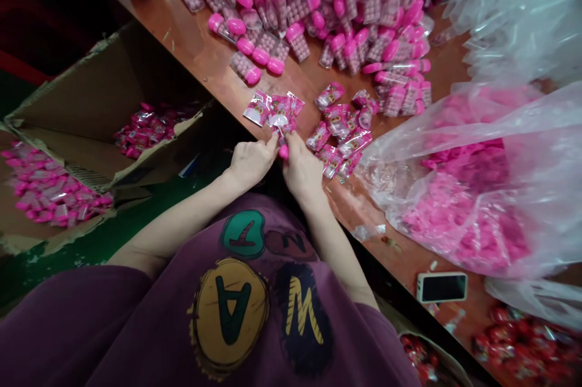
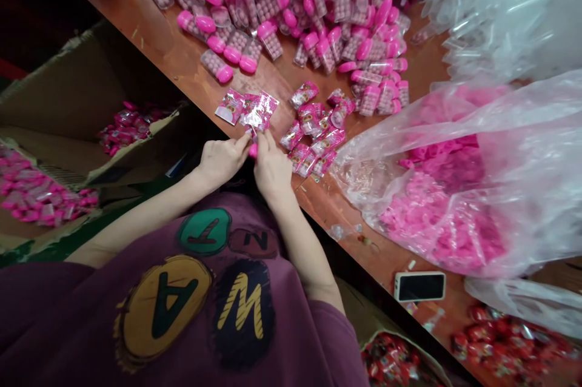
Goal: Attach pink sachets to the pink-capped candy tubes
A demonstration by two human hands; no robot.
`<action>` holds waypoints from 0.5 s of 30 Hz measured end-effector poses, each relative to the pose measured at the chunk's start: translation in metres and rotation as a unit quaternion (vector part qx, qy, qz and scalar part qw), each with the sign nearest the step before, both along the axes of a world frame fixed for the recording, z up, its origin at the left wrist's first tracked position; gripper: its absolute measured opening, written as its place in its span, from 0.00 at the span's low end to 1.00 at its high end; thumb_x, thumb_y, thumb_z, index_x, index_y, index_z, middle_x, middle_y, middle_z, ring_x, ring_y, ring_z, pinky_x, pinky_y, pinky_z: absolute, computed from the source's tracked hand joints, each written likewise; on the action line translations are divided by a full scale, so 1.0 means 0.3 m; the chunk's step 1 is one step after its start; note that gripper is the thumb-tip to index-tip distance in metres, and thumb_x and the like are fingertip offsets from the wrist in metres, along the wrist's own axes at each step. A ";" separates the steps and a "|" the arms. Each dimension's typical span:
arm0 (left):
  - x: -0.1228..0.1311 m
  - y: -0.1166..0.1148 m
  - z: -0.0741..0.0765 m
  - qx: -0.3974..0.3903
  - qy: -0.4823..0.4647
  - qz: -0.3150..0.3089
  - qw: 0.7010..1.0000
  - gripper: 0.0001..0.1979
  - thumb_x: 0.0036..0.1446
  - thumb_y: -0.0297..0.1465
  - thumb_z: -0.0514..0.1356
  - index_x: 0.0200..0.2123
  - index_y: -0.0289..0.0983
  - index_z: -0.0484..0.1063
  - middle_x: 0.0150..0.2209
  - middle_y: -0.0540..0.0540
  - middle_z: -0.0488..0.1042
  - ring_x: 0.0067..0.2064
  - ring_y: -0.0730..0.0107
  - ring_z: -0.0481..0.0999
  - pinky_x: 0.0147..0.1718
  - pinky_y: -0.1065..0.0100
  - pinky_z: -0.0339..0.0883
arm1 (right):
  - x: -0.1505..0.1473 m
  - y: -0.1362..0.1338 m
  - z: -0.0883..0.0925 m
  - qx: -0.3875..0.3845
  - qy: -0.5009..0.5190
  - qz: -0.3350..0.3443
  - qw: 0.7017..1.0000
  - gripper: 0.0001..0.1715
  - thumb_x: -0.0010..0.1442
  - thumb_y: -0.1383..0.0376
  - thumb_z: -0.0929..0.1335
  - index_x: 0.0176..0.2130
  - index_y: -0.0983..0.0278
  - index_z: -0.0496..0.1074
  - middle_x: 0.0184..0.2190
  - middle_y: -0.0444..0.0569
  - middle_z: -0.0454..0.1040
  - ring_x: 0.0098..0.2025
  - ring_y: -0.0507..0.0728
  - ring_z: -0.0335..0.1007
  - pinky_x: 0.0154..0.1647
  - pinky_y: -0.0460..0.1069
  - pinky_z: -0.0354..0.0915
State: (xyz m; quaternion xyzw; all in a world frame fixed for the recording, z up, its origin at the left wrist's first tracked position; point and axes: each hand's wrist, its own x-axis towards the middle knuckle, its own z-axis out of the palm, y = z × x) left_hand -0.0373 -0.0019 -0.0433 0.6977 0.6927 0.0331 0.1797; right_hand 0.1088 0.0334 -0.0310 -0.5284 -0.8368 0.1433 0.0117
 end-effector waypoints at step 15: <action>-0.042 -0.063 -0.046 0.077 -0.330 0.199 0.920 0.15 0.68 0.38 0.59 0.34 0.35 0.79 0.28 0.47 0.78 0.29 0.70 0.73 0.32 0.69 0.62 | 0.060 -0.189 -0.125 0.089 -0.035 0.009 0.995 0.25 0.76 0.65 0.56 0.57 0.67 0.77 0.54 0.61 0.80 0.42 0.59 0.78 0.40 0.53 0.70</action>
